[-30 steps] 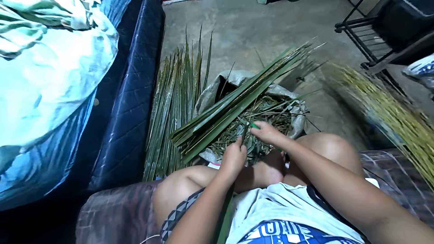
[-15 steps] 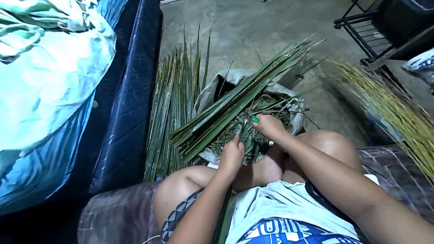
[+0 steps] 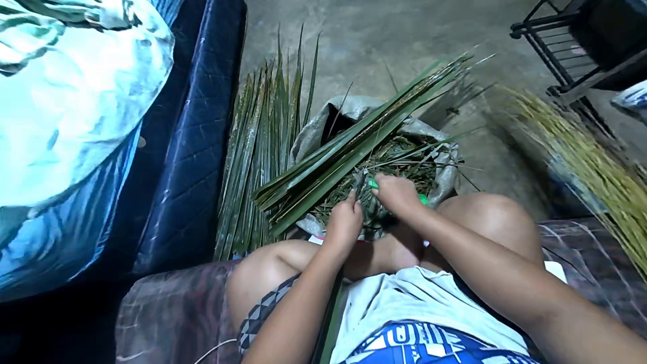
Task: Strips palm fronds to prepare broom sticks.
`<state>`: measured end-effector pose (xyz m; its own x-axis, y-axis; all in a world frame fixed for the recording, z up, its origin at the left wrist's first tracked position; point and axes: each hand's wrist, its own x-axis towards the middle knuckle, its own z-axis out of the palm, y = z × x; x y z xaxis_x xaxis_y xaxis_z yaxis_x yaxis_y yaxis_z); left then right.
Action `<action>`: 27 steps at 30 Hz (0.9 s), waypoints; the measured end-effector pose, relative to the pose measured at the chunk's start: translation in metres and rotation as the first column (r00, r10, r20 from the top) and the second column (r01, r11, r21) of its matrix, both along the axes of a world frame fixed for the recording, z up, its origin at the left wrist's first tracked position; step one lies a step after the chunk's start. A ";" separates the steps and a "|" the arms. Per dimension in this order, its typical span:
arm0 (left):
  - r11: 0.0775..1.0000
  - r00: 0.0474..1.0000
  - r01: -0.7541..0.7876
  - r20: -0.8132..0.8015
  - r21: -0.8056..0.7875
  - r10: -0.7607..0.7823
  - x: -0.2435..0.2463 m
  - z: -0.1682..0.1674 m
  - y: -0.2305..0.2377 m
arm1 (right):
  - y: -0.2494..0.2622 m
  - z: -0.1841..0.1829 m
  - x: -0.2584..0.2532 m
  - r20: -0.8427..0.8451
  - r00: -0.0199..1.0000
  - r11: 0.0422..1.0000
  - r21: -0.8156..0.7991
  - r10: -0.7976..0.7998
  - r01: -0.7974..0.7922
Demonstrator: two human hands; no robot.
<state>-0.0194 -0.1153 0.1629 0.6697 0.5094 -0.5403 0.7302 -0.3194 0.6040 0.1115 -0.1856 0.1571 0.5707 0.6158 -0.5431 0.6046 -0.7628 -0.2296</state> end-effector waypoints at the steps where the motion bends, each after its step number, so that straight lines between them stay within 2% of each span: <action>1: 1.000 1.000 -0.002 0.008 0.001 0.002 0.000 0.000 0.000 | 0.001 -0.003 0.006 0.034 0.999 0.999 0.015 -0.032 0.031; 3: 1.000 1.000 0.000 0.011 -0.003 0.000 -0.001 0.000 0.000 | 0.001 -0.003 0.012 0.057 0.995 0.996 0.034 -0.084 0.082; 5: 1.000 1.000 0.000 0.008 -0.008 0.000 -0.003 0.001 0.001 | 0.000 0.002 0.012 0.002 0.995 0.994 0.047 -0.100 0.100; 7: 1.000 1.000 -0.006 0.011 -0.016 0.006 -0.004 0.001 0.002 | -0.004 0.007 0.006 -0.168 0.984 0.995 0.069 -0.057 0.069; 9: 1.000 1.000 -0.023 0.011 -0.008 0.023 -0.003 0.002 0.003 | -0.010 0.006 -0.004 -0.365 0.931 0.996 0.094 0.024 0.011; 11: 1.000 1.000 -0.028 0.005 0.007 0.028 -0.004 0.002 0.004 | -0.013 0.004 -0.013 -0.470 0.880 0.994 0.108 0.068 -0.019; 13: 1.000 1.000 -0.020 -0.007 0.007 0.020 -0.004 0.001 0.004 | -0.013 0.002 -0.015 -0.402 0.912 0.995 0.087 0.079 -0.047; 16: 1.000 1.000 -0.001 -0.015 -0.010 0.001 -0.003 0.003 0.003 | -0.005 0.000 -0.006 -0.189 0.979 0.997 0.013 0.076 -0.074; 20: 1.000 1.000 0.006 0.017 -0.005 -0.006 -0.003 0.004 0.000 | 0.000 -0.011 0.020 -0.032 0.995 0.995 0.026 -0.092 0.093; 23: 1.000 1.000 -0.004 0.021 -0.010 0.005 -0.005 0.004 0.000 | -0.001 -0.008 0.028 -0.085 0.983 0.984 0.057 -0.166 0.171; 27: 1.000 0.999 -0.029 0.029 -0.003 0.029 -0.005 0.005 0.005 | -0.010 0.003 -0.001 -0.385 0.923 0.994 0.103 0.000 0.042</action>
<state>-0.0245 -0.1105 0.1679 0.6700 0.5275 -0.5224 0.7214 -0.2962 0.6260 0.1107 -0.1955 0.1602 0.3447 0.6725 -0.6549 0.4375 -0.7323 -0.5218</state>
